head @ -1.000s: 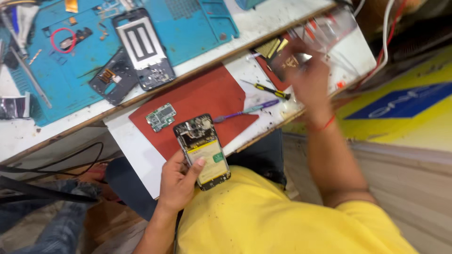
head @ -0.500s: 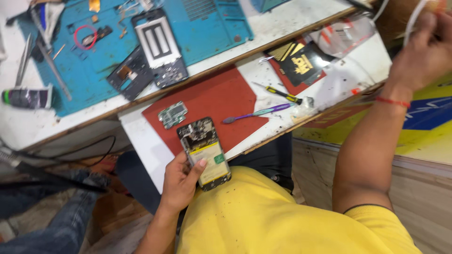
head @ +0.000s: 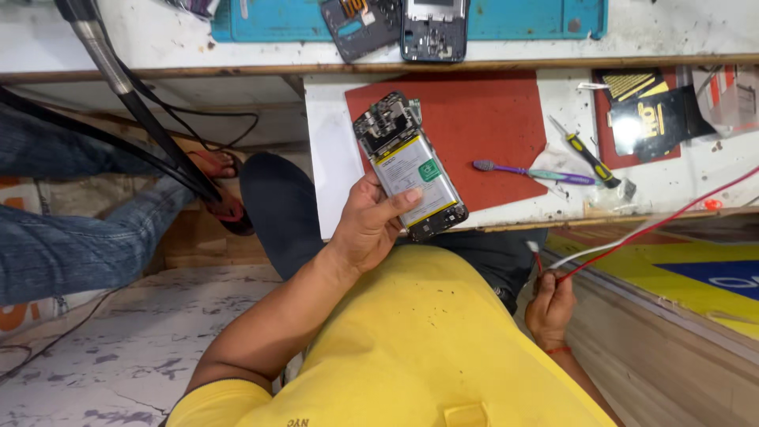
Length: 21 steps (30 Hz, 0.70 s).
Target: The person uses a purple plastic tool to scrape and clean a small green circuit board on a red mat. They briefly pick up a disassembled smartphone to inspect its internal components before returning to the circuit board to continue the cleaning process.
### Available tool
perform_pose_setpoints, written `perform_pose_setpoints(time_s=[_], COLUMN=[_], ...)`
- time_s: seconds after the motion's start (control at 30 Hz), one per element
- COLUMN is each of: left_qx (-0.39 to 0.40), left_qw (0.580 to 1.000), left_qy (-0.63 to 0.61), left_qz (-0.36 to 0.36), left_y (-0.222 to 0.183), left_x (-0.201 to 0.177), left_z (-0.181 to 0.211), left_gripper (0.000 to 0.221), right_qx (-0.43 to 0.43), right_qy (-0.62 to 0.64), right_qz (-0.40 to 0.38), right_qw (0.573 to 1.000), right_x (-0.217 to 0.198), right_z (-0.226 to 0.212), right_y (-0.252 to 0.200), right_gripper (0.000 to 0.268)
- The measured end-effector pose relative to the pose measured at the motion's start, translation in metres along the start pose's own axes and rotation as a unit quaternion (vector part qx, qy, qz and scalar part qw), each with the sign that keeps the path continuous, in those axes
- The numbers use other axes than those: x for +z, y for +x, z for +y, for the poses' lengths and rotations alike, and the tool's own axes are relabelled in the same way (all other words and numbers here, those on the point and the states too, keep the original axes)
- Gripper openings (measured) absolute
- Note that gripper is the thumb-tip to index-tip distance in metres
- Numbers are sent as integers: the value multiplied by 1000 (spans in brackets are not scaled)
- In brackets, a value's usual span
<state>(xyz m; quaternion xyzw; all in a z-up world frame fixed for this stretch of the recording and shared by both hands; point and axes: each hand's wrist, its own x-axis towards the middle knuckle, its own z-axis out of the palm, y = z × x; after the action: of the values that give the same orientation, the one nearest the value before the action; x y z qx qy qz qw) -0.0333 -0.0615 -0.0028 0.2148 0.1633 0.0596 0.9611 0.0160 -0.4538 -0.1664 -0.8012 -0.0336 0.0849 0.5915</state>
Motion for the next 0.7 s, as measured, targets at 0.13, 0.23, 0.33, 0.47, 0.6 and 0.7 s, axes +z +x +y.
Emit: perform_pose_setpoints(time_s=[0.13,0.23,0.33,0.47,0.6,0.7], left_qx=[-21,-32,-26,-23,38,50], left_qw=[997,995,998,1000,999,999], left_qy=[-68,-88,-53,9,14,-12], left_qz=[-26,-34,-12,-6,-20,-13], left_y=[-5,-9,-13,-16,-15,-13], left_x=[4,10,14,20,39,48], left_z=[-12,-14,-10,-2,-3,-4], left_gripper=[23,28,43,54,58,49], right_qx=[-42,164,-37,122,-140,-355], right_qy=[-205,-234,-408,1,121,7], right_qz=[-48,-91,-99,-19,-108,-134], right_qw=[977,954,907,992,977,925], right_x=[-31,-32,-31,-17,38,78], right_z=[25,32,30,-14,-158,-231], right_y=[-11,-31,-37,2,18,37], right_gripper=[25,32,34,39,19,13])
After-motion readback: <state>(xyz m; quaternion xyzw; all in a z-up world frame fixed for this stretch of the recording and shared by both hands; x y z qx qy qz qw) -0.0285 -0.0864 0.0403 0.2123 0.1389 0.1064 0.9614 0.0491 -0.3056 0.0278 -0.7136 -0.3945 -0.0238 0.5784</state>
